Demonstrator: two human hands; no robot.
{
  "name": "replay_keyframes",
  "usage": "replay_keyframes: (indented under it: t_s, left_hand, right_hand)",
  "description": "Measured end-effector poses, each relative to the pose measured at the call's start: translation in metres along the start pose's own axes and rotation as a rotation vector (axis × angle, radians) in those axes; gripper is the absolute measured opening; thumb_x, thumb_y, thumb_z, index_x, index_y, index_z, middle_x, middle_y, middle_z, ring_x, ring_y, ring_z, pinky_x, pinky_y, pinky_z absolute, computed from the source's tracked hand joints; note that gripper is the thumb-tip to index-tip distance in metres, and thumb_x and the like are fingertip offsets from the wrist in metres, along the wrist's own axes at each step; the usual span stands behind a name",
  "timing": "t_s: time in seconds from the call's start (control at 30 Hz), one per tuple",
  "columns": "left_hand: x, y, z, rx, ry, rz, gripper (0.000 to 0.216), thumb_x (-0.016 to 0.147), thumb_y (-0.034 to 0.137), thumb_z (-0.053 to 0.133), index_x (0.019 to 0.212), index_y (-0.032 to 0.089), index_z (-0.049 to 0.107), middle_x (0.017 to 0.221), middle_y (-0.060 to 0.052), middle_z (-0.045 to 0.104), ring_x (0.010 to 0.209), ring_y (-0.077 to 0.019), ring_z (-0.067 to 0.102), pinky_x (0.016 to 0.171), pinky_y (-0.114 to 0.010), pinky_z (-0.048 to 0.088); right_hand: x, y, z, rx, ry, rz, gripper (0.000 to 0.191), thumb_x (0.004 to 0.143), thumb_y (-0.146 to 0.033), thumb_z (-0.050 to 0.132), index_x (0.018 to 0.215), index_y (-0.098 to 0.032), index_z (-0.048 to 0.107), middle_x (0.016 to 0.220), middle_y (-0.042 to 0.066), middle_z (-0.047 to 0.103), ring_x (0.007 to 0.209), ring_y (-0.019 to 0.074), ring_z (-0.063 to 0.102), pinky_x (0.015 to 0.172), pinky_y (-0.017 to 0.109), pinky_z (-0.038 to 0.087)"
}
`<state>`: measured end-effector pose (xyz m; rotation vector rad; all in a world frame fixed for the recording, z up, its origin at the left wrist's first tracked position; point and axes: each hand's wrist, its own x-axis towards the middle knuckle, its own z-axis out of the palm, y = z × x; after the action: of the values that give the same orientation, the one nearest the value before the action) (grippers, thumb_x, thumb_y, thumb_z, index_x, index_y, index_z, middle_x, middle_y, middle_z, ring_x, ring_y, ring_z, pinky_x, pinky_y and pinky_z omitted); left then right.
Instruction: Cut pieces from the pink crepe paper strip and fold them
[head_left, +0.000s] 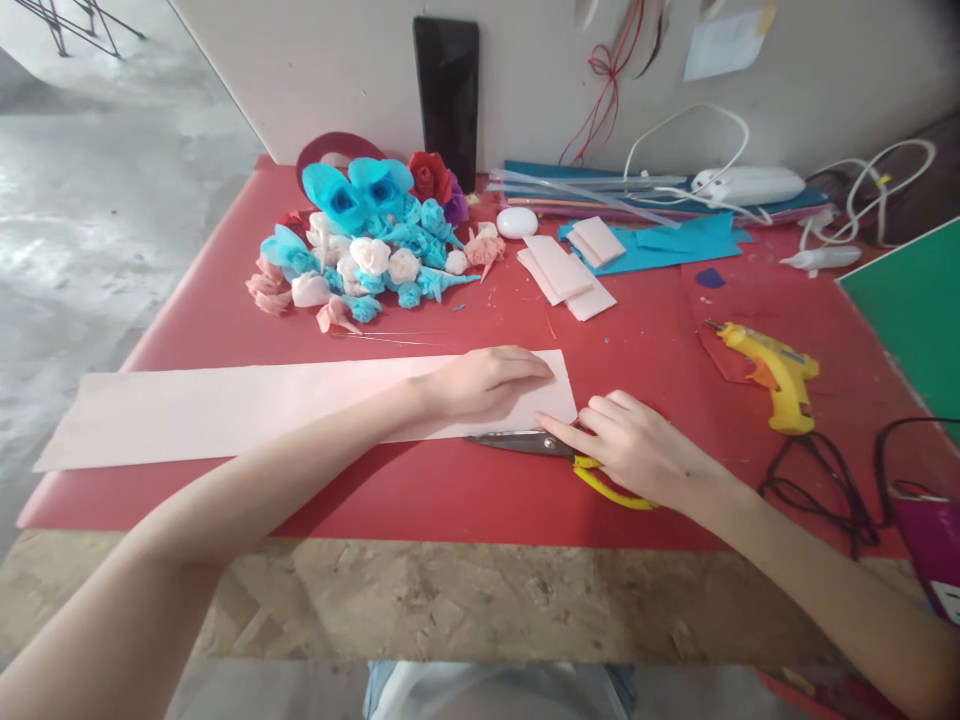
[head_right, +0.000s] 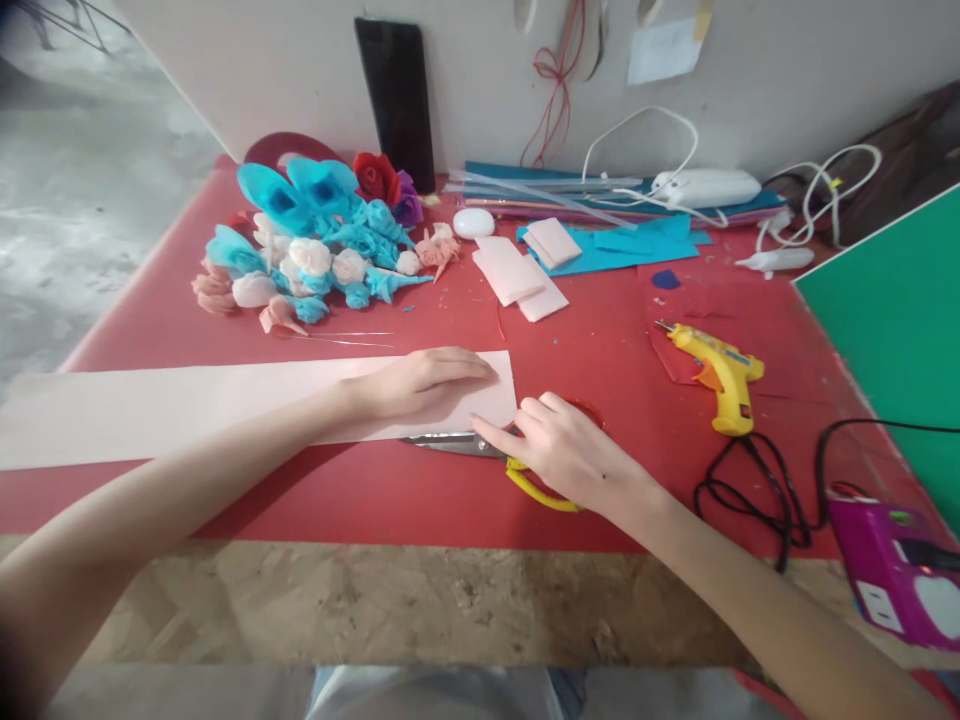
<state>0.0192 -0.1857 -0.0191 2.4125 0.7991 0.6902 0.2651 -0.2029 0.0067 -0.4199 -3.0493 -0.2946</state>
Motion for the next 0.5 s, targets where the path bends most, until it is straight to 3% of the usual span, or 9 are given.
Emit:
replay_keyframes:
  t_s: [0.3, 0.5]
  left_hand:
    - [0.005, 0.011, -0.023, -0.116, -0.008, -0.017, 0.06, 0.066, -0.008, 0.027, 0.112, 0.011, 0.06, 0.117, -0.008, 0.064, 0.111, -0.0149, 0.059, 0.096, -0.029, 0.047]
    - [0.007, 0.018, -0.041, -0.036, -0.1, -0.054, 0.043, 0.078, 0.0, 0.036, 0.106, 0.014, 0.065, 0.11, -0.007, 0.068, 0.1, -0.0169, 0.064, 0.089, -0.026, 0.05]
  right_hand:
    - [-0.007, 0.008, 0.0, -0.007, -0.061, 0.03, 0.044, 0.075, -0.007, 0.049, 0.117, -0.016, 0.057, 0.072, 0.004, 0.057, 0.068, 0.0183, 0.046, 0.067, 0.029, 0.028]
    - [-0.042, 0.035, 0.001, 0.037, -0.09, 0.066, 0.054, 0.067, -0.006, 0.056, 0.12, -0.017, 0.055, 0.071, 0.002, 0.056, 0.07, 0.0183, 0.044, 0.068, 0.029, 0.029]
